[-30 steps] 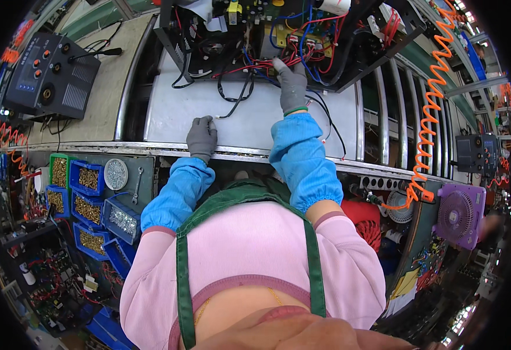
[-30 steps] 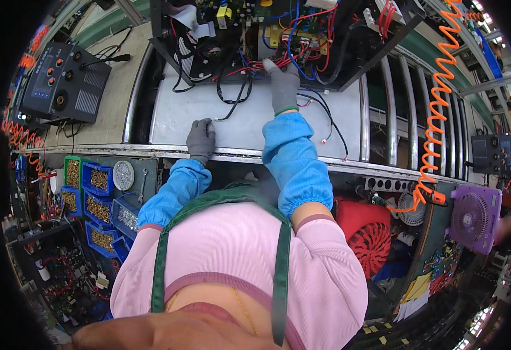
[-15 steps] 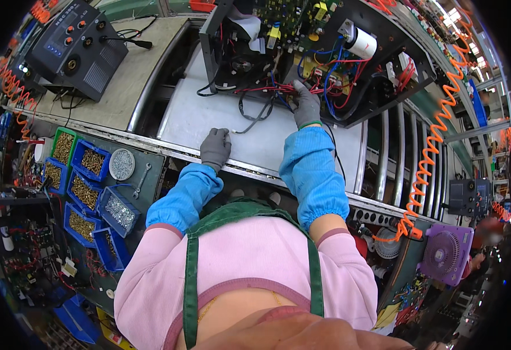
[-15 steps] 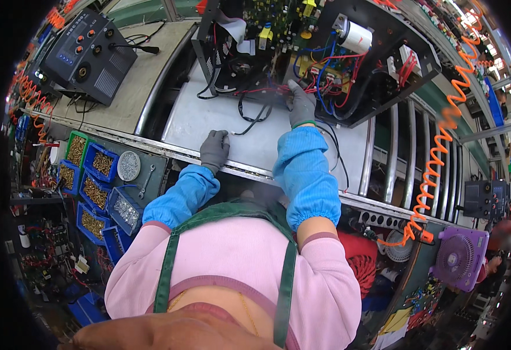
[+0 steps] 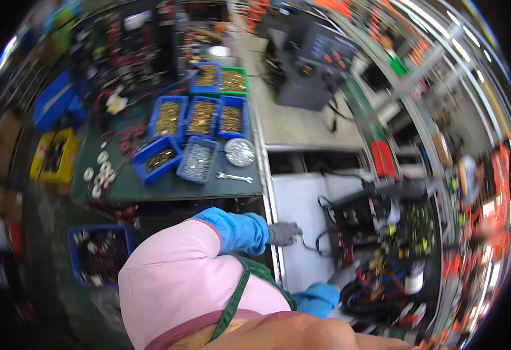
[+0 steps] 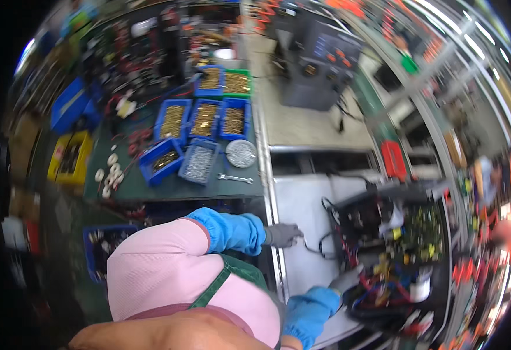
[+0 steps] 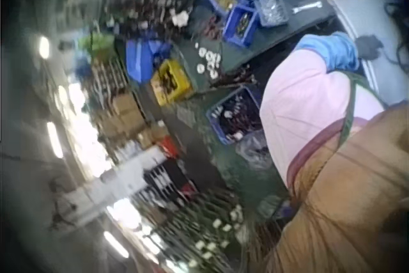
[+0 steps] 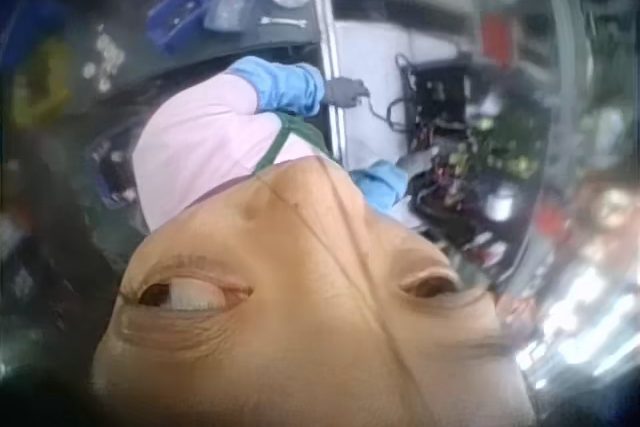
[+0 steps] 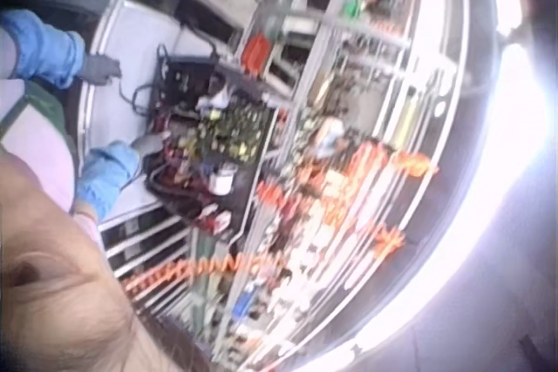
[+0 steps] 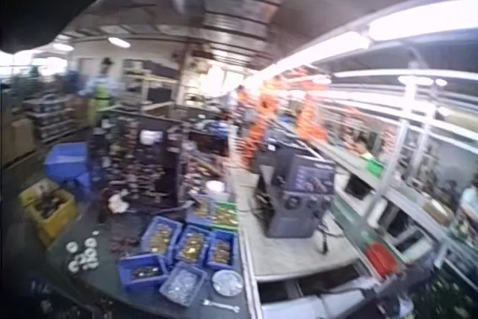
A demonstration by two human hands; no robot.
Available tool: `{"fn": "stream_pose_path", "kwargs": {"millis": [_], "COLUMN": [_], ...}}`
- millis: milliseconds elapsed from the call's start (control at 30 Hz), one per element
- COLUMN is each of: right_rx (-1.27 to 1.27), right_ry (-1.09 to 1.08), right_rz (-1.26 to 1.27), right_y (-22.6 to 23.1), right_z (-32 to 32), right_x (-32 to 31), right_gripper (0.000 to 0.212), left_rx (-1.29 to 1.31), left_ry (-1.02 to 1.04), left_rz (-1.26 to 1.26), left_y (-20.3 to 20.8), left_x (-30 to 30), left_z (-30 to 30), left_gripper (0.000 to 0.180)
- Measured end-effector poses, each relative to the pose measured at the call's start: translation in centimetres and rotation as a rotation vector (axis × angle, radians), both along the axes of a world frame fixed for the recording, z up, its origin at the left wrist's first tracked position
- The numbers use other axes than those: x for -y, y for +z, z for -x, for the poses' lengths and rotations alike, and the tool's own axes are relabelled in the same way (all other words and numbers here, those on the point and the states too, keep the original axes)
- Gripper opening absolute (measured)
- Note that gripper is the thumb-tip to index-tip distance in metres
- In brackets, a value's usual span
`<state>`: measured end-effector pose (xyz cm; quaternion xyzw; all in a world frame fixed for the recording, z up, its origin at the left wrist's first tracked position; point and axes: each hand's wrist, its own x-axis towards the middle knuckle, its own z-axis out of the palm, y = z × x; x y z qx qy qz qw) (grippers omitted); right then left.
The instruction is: Assembling internal components and securing the metal casing of an electronic welding machine using an electric screwdriver.
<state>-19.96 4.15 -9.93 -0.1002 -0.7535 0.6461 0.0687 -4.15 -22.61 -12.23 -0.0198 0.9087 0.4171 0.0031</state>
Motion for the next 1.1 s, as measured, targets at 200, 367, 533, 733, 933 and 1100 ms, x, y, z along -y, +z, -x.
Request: {"fn": "stream_pose_path", "kwargs": {"millis": [200, 367, 533, 733, 933, 1100], "right_rx": [-0.012, -0.063, 0.146, 0.169, 0.138, 0.151], "right_ry": [-0.064, -0.178, -0.101, -0.037, -0.014, 0.013], "right_rz": [0.031, -0.112, 0.041, 0.056, 0.100, 0.099], "right_y": [1.6, 3.7, 2.6, 3.7, 4.0, 4.3], "right_z": [-0.8, -3.0, -2.0, -4.3, -5.1, -5.3], "right_x": [0.7, 2.7, 2.2, 1.1, 1.1, 0.9], "right_gripper": [0.037, 0.042, 0.051, 0.050, 0.059, 0.060], "left_rx": [-0.041, -0.002, -0.023, -0.029, -0.037, -0.042], "left_ry": [0.097, 0.008, 0.067, 0.111, 0.114, 0.108], "left_rz": [-0.018, 0.084, -0.018, -0.031, -0.016, -0.013], "left_y": [-0.1, -0.5, -1.4, -0.8, -1.1, -0.7], "left_x": [1.1, 0.2, 0.4, 0.5, 0.5, 0.4], "left_z": [-7.3, -8.0, -7.8, -7.9, -8.0, -8.2], "left_gripper": [0.038, 0.037, 0.036, 0.032, 0.031, 0.031]}}
